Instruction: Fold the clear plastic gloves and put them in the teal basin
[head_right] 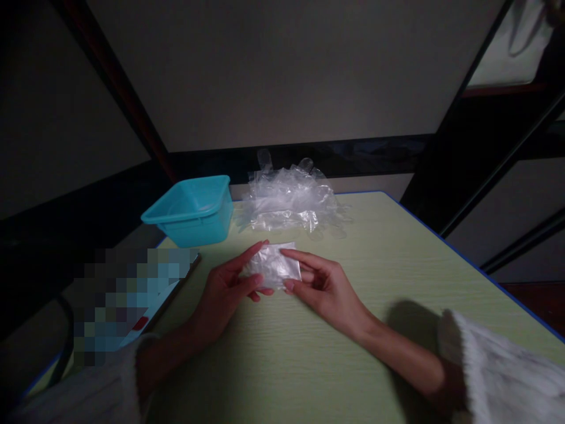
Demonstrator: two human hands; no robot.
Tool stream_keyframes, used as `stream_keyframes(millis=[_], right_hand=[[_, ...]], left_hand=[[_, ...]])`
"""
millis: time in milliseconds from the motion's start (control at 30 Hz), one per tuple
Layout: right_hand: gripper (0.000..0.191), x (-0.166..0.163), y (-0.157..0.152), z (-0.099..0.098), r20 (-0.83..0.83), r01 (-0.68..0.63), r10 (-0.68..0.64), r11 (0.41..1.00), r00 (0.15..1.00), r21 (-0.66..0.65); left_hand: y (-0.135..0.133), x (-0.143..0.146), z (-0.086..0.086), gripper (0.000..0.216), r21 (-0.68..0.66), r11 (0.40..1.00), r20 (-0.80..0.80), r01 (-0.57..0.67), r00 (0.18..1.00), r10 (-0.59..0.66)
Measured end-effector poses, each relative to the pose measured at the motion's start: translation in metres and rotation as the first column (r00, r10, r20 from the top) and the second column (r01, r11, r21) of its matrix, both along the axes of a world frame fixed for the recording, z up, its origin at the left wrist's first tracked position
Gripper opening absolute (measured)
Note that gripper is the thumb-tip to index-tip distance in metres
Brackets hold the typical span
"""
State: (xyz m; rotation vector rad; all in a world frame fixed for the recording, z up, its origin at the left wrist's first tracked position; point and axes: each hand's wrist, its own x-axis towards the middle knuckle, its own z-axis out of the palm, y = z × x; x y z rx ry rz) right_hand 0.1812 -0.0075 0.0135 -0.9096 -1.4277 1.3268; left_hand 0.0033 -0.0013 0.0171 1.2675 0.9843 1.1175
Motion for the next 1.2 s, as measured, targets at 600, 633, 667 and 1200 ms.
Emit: stream_keyframes(millis=[600, 633, 667, 1200], right_hand=[[0.024, 0.006, 0.001, 0.006, 0.015, 0.064, -0.067, 0.987, 0.998, 0.146], [0.023, 0.007, 0.001, 0.006, 0.030, 0.038, -0.042, 0.989, 0.999, 0.146], [0.023, 0.007, 0.001, 0.007, 0.049, 0.006, -0.013, 0.990, 0.999, 0.142], [0.052, 0.002, 0.007, -0.003, -0.161, -0.030, 0.012, 0.994, 0.987, -0.108]], left_hand=[[-0.001, 0.001, 0.000, 0.060, -0.131, 0.991, 0.156, -0.007, 0.987, 0.027], [-0.001, 0.000, 0.000, 0.055, -0.122, 0.992, 0.147, 0.001, 0.989, 0.017], [-0.001, 0.000, 0.000, 0.051, -0.113, 0.994, 0.132, 0.010, 0.991, 0.005], [0.001, 0.002, -0.002, 0.070, -0.008, 0.995, -0.013, -0.095, 0.995, 0.095]])
